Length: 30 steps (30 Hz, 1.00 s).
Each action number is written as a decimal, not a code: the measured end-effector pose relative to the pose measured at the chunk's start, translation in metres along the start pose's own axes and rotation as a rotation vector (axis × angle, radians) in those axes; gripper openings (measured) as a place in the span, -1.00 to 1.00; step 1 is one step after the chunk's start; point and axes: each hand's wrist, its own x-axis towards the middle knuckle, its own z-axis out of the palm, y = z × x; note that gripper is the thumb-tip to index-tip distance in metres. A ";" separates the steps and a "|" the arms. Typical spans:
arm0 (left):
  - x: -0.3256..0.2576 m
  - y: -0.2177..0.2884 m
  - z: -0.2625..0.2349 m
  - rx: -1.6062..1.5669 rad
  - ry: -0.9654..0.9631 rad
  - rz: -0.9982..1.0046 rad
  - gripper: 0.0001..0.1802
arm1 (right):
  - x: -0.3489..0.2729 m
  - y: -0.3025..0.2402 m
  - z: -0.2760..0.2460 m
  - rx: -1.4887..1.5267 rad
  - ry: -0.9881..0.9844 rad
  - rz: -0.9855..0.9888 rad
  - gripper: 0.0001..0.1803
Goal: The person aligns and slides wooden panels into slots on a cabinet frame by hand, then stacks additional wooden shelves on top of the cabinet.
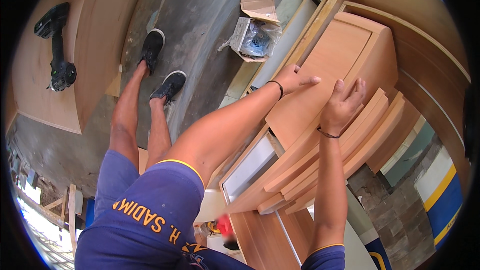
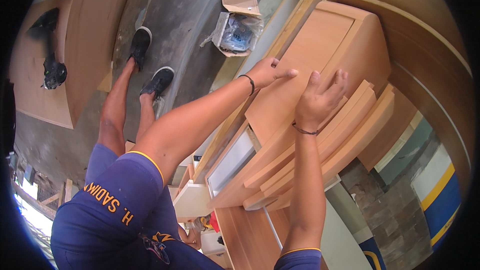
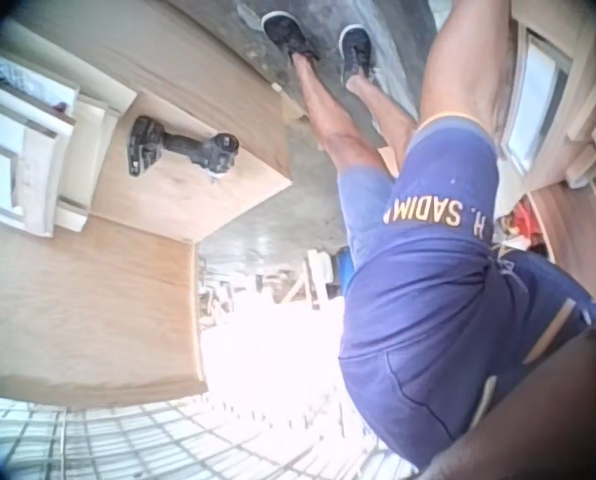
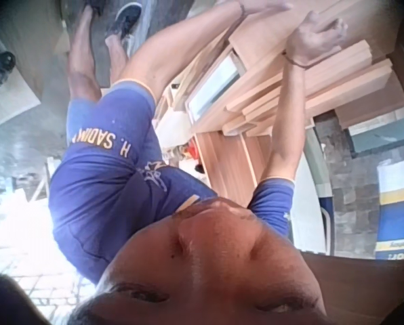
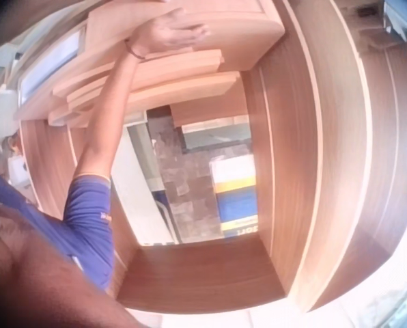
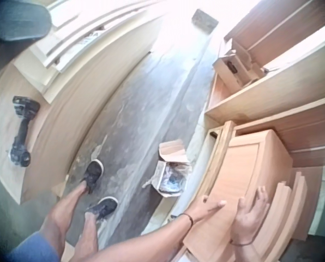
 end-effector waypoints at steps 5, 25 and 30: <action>0.001 0.003 -0.005 -0.002 -0.024 -0.003 0.09 | 0.001 -0.003 -0.001 0.006 -0.003 0.013 -0.39; -0.004 0.003 -0.025 -0.094 0.186 0.108 -0.22 | 0.002 0.005 0.000 -0.011 0.017 -0.012 -0.39; -0.029 -0.008 -0.071 -0.374 0.237 0.162 -0.32 | 0.001 0.003 0.001 0.001 0.019 0.007 -0.40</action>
